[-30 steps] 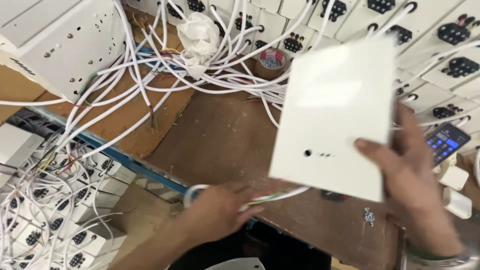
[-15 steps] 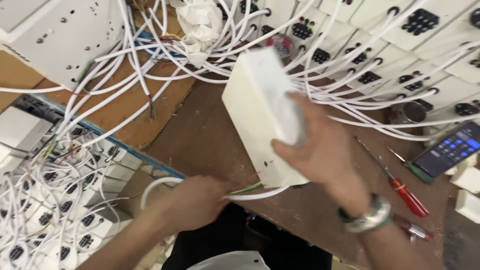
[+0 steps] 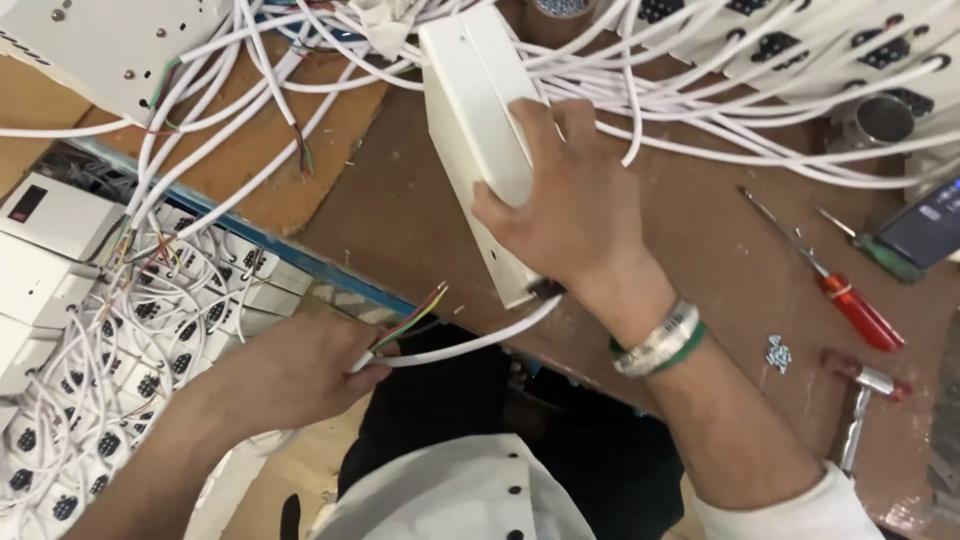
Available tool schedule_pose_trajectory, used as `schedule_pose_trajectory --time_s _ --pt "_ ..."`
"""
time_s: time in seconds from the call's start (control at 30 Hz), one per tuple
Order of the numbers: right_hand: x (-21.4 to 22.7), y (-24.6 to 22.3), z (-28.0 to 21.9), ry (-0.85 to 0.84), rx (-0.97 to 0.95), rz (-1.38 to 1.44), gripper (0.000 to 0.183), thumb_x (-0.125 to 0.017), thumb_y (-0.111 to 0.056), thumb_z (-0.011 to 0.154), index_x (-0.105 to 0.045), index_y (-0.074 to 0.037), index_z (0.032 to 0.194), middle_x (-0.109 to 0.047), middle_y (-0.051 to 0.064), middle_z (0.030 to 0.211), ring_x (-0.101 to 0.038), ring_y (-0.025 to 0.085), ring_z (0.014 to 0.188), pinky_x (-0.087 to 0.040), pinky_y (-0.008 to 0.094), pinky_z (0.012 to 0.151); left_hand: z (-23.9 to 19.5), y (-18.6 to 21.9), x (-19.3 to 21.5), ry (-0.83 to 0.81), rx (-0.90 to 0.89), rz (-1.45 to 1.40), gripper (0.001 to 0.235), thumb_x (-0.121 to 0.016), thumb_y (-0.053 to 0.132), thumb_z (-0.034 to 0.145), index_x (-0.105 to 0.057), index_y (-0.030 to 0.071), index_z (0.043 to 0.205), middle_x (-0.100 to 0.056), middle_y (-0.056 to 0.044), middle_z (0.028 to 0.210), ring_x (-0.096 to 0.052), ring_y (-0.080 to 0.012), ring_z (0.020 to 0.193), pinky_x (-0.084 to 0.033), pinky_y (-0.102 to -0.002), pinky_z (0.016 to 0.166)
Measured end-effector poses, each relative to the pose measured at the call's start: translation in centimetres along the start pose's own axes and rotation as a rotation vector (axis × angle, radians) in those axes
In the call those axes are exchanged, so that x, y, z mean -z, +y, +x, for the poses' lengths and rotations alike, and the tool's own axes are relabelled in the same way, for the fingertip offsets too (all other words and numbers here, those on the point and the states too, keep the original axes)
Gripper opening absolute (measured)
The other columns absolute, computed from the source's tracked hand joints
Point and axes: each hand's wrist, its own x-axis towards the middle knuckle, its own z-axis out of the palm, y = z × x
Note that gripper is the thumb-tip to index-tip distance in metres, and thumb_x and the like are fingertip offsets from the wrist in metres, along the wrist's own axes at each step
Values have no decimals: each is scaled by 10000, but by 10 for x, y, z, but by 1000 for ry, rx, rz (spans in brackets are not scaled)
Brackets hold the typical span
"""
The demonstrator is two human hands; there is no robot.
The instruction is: The person strips and twists wires, then attaches a white plastic cover to a white electrical box using a screwdriver. They tighten the screws to secure the cover in place.
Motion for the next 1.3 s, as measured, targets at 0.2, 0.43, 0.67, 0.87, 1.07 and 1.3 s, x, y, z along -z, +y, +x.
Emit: schedule_pose_trajectory --time_s 0.2,0.43,0.67,0.87,1.07,1.3 --pt "-11 9 -1 9 5 -45 689 -814 -424 823 -530 -70 1341 -547 205 1221 -688 397 914 -564 544 707 -20 34 -19 209 121 9 350 -686 373 860 -678 88 1064 -678 -217 728 -683 -417 758 -550 -535 698" --pt "-4 6 -2 -58 -30 -14 690 -797 -415 827 -508 -70 1350 -512 244 1290 -672 436 880 -565 552 673 -25 50 -38 254 163 -22 408 -664 381 940 -644 179 1294 -657 -191 671 -673 -415 690 -534 -538 657" --pt "9 21 -23 -71 29 202 768 -795 -469 877 -461 -85 1452 -552 212 1280 -667 420 1024 -575 510 774 2 58 -18 315 86 -279 214 -748 291 824 -754 150 985 -695 -175 659 -697 -387 664 -538 -503 615" --pt "12 18 -23 -63 -24 241 808 -817 -449 835 -452 -100 1466 -527 236 1339 -644 425 1083 -579 496 818 41 49 10 2 -29 -225 207 -757 276 787 -745 159 957 -753 -112 822 -718 -331 761 -547 -471 714" --pt "14 20 -15 -73 -4 229 834 -840 -430 823 -445 -99 1478 -524 210 1330 -634 420 1154 -580 479 862 60 42 24 -185 112 -198 191 -767 329 831 -770 198 971 -743 -107 794 -721 -311 773 -548 -459 748" --pt "17 19 -15 -140 -84 304 830 -830 -423 845 -422 -110 1497 -496 243 1405 -659 404 1141 -606 454 830 66 31 11 -184 29 -188 218 -764 339 827 -771 169 965 -744 -119 766 -717 -317 788 -547 -457 755"
